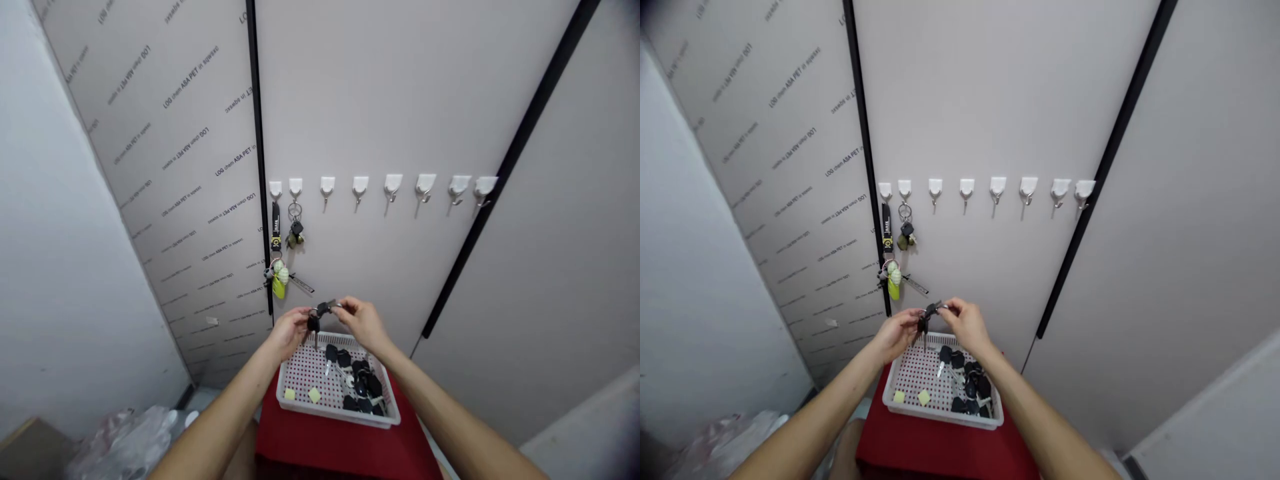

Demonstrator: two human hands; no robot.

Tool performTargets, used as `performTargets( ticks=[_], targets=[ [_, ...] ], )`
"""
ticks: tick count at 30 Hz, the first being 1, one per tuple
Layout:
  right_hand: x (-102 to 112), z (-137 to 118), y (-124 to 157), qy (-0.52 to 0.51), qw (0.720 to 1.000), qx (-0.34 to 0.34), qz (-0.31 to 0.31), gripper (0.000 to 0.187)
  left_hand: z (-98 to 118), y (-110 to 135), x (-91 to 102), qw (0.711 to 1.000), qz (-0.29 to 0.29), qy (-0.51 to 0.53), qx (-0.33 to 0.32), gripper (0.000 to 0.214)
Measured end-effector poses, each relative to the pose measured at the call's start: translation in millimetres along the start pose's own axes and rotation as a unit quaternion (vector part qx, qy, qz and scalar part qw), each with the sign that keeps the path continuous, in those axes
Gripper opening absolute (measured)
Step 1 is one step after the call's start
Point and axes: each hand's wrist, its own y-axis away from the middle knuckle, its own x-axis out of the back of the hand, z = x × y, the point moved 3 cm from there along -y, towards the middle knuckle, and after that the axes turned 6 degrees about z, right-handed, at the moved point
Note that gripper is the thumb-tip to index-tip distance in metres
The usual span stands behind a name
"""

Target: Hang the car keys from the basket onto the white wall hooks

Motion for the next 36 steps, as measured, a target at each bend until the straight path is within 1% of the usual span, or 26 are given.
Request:
performTargets(
  ticks=[2, 3, 4, 5, 6, 7, 8, 9, 12, 13, 14, 15, 16, 18, 19, 20, 23, 25, 28, 32, 34, 36],
  targets=[
    [10, -13, -11, 0.024, 1.0, 0.013, -0.008, 0.02, 14, -1, 2.5, 0.992, 0.022, -0.102, -0.072, 0.016],
    [13, -19, -16, 0.034, 0.999, 0.022, -0.022, 0.02, 22, -2, 0.2, 0.981, 0.022, -0.15, -0.12, 0.016],
    [15, -25, -20, 0.041, 0.998, 0.032, -0.036, 0.02, 28, -2, -5.1, 0.966, 0.001, -0.196, -0.171, 0.017],
    [16, -31, -25, 0.048, 0.997, 0.042, -0.05, 0.02, 34, -2, -12.2, 0.945, -0.035, -0.238, -0.219, 0.02],
    [18, -37, -29, 0.055, 0.995, 0.053, -0.061, 0.019, 39, -1, -19.8, 0.922, -0.074, -0.275, -0.263, 0.022],
    [19, -42, -33, 0.063, 0.994, 0.065, -0.069, 0.018, 44, 0, -26.3, 0.897, -0.096, -0.306, -0.303, 0.024],
    [21, -48, -38, 0.069, 0.992, 0.077, -0.073, 0.018, 50, 1, -30.4, 0.876, -0.089, -0.331, -0.339, 0.025],
    [24, -54, -43, 0.073, 0.991, 0.087, -0.071, 0.017, 58, 2, -32.2, 0.86, -0.053, -0.345, -0.372, 0.026],
    [36, -74, -58, 0.073, 0.992, 0.102, -0.034, 0.017, 84, 10, -29.3, 0.816, 0.132, -0.323, -0.461, 0.034],
    [40, -81, -63, 0.07, 0.992, 0.106, -0.02, 0.017, 92, 15, -29.8, 0.798, 0.17, -0.311, -0.487, 0.036],
    [44, -88, -69, 0.066, 0.991, 0.114, -0.006, 0.017, 100, 18, -32.6, 0.784, 0.18, -0.306, -0.509, 0.036],
    [47, -96, -74, 0.06, 0.991, 0.123, 0.008, 0.016, 105, 21, -37.7, 0.776, 0.166, -0.307, -0.526, 0.035],
    [49, -102, -79, 0.052, 0.99, 0.131, 0.023, 0.016, 110, 22, -44.5, 0.775, 0.135, -0.312, -0.533, 0.031],
    [52, -114, -91, 0.028, 0.988, 0.143, 0.052, 0.015, 118, 19, -60.1, 0.793, 0.059, -0.317, -0.517, 0.024],
    [52, -118, -97, 0.017, 0.987, 0.147, 0.068, 0.014, 121, 16, -67.1, 0.806, 0.037, -0.313, -0.501, 0.022],
    [53, -122, -103, 0.008, 0.985, 0.15, 0.086, 0.013, 125, 11, -73.0, 0.819, 0.029, -0.305, -0.485, 0.02],
    [51, -128, -122, 0.001, 0.977, 0.164, 0.135, 0.011, 135, -6, -83.2, 0.843, 0.058, -0.28, -0.455, 0.023],
    [49, -127, -131, 0.018, 0.972, 0.17, 0.161, 0.01, 139, -16, -85.8, 0.848, 0.078, -0.274, -0.447, 0.025],
    [45, -123, -139, 0.061, 0.965, 0.173, 0.189, 0.011, 137, -26, -86.7, 0.85, 0.09, -0.291, -0.43, 0.024],
    [44, -113, -132, 0.145, 0.944, 0.205, 0.214, 0.018, 125, -30, -83.1, 0.857, 0.08, -0.306, -0.407, 0.017],
    [47, -103, -120, 0.173, 0.937, 0.204, 0.224, 0.024, 113, -27, -77.1, 0.862, 0.079, -0.307, -0.396, 0.023],
    [50, -87, -103, 0.181, 0.939, 0.192, 0.219, 0.029, 94, -23, -67.7, 0.867, 0.076, -0.314, -0.379, 0.03]
  ],
)
